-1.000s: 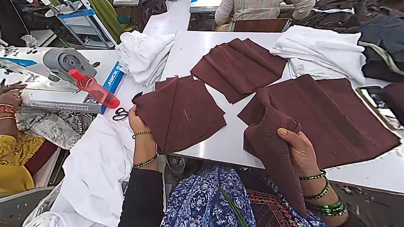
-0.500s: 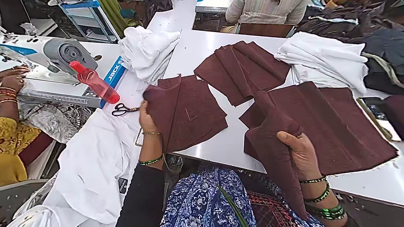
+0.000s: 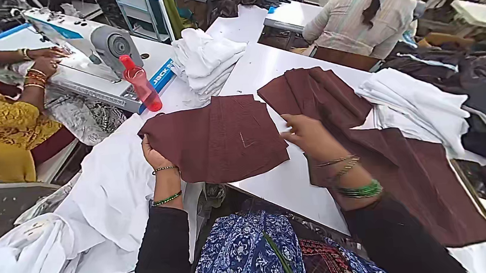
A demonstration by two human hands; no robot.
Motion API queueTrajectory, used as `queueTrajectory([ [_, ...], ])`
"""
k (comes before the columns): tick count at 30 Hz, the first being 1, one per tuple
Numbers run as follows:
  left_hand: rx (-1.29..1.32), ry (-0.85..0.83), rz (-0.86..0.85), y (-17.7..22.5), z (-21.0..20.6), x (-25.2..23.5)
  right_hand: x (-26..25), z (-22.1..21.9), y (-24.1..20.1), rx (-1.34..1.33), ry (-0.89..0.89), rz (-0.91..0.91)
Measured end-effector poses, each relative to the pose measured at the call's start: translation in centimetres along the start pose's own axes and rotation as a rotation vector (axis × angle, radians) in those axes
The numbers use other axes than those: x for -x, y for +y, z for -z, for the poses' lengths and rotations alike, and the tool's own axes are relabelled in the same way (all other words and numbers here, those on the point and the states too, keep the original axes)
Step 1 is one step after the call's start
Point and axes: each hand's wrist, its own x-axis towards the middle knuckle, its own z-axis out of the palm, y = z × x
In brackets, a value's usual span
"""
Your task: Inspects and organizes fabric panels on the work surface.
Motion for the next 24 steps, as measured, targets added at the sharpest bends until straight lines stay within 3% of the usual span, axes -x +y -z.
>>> queueTrajectory([
  [3,-0.023,-0.049,-0.003,0.3,-0.5,0.2,-4.5,-6.7,-7.6,-0.09,-0.246,0.259],
  [6,-0.006,-0.075,0.013,0.8,-1.3,0.6,-7.8,-11.7,-11.8,0.024,-0.338,0.207],
  [9,0.026,-0.079,0.043,1.4,-1.2,0.7,-9.8,-13.8,-12.1,0.071,-0.304,0.068],
  [14,0.082,-0.056,0.057,1.3,0.5,0.3,-11.1,-13.3,-9.4,-0.407,-0.217,-0.077],
  [18,0.119,-0.061,0.082,1.5,-1.0,0.9,-10.5,-12.6,-8.2,-1.055,-0.031,-0.147],
  [21,0.065,-0.114,0.11,1.4,-2.6,1.7,-8.3,-9.2,-5.5,-1.247,0.062,0.022],
  [24,-0.164,-0.231,0.19,0.0,-4.3,4.0,-4.0,-4.3,-3.7,-1.378,0.247,0.15],
])
